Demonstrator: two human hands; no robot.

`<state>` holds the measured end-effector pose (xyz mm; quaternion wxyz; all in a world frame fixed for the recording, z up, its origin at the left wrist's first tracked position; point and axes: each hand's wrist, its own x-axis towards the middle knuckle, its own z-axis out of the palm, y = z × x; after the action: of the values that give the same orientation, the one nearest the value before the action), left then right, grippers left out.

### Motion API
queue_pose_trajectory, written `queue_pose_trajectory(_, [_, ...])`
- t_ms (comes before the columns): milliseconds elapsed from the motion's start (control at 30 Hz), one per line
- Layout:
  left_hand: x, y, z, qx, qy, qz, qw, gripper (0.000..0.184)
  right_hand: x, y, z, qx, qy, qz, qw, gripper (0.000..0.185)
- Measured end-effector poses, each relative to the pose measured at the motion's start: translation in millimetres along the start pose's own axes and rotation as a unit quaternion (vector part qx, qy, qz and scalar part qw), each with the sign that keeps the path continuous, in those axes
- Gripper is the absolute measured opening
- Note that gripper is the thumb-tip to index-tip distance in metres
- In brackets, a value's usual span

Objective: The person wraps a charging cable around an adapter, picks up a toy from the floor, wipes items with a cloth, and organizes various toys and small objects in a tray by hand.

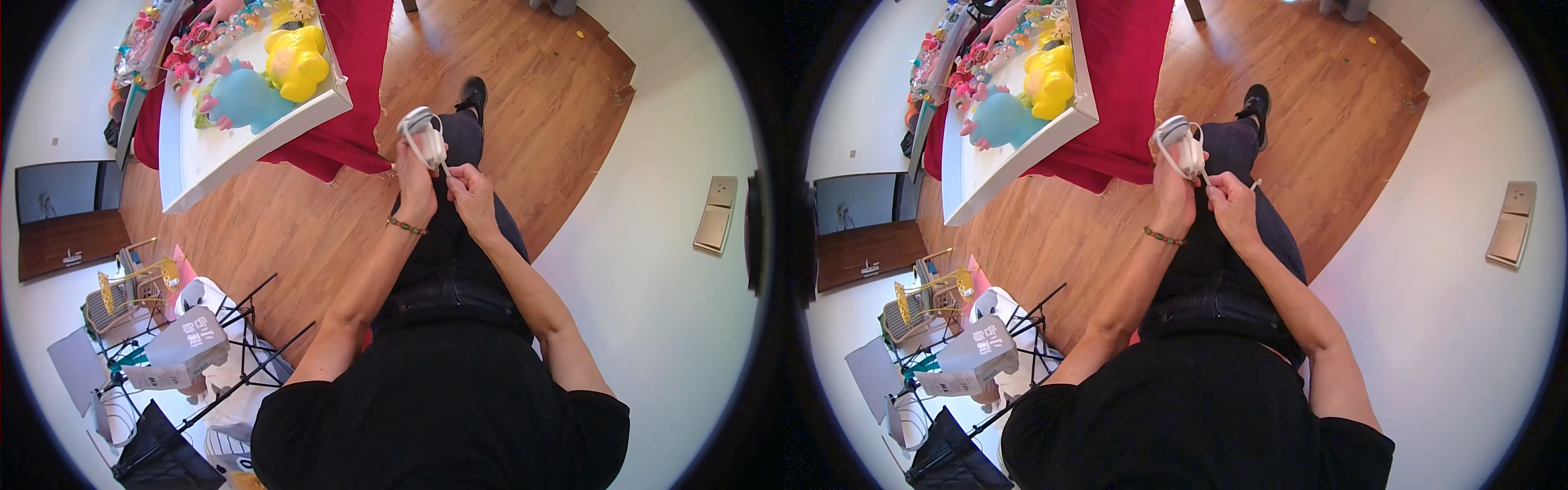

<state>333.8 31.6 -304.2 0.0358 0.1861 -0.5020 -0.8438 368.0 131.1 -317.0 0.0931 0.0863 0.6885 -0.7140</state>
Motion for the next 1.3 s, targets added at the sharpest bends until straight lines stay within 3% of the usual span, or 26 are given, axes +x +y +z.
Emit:
queue_pose_trajectory(133, [5,5,-9,0.01,-0.025,-0.009,1.0,0.034,-3,-2,1,-0.051,-0.025,0.053,0.997,0.013])
queue_pose_trajectory(333, [5,4,-9,0.019,0.004,0.007,1.0,0.034,-7,-4,7,-0.227,-0.027,-0.127,0.965,0.019])
queue_pose_trajectory(400, [7,5,-12,0.03,-0.006,0.017,0.999,0.033,-8,-7,5,-0.216,-0.047,-0.101,0.97,0.019])
queue_pose_trajectory(700, [5,13,-11,0.216,-0.064,0.165,0.96,0.035,-2,-50,-6,-0.268,-0.064,-0.141,0.951,0.011])
queue_pose_trajectory(900, [9,11,-15,0.177,-0.076,0.088,0.977,0.032,9,-62,-19,-0.294,-0.102,-0.175,0.934,0.011])
queue_pose_trajectory(1000, [17,8,-26,-0.016,-0.07,-0.035,0.997,0.029,6,-61,-19,-0.349,-0.111,-0.166,0.916,0.011])
queue_pose_trajectory(1133, [21,5,-31,-0.091,-0.055,-0.055,0.993,0.026,2,-41,-13,-0.351,-0.116,-0.154,0.916,0.012])
queue_pose_trajectory(1300, [14,-3,-20,-0.022,0.03,0.015,0.999,0.027,6,-34,3,-0.334,-0.131,-0.202,0.911,0.014])
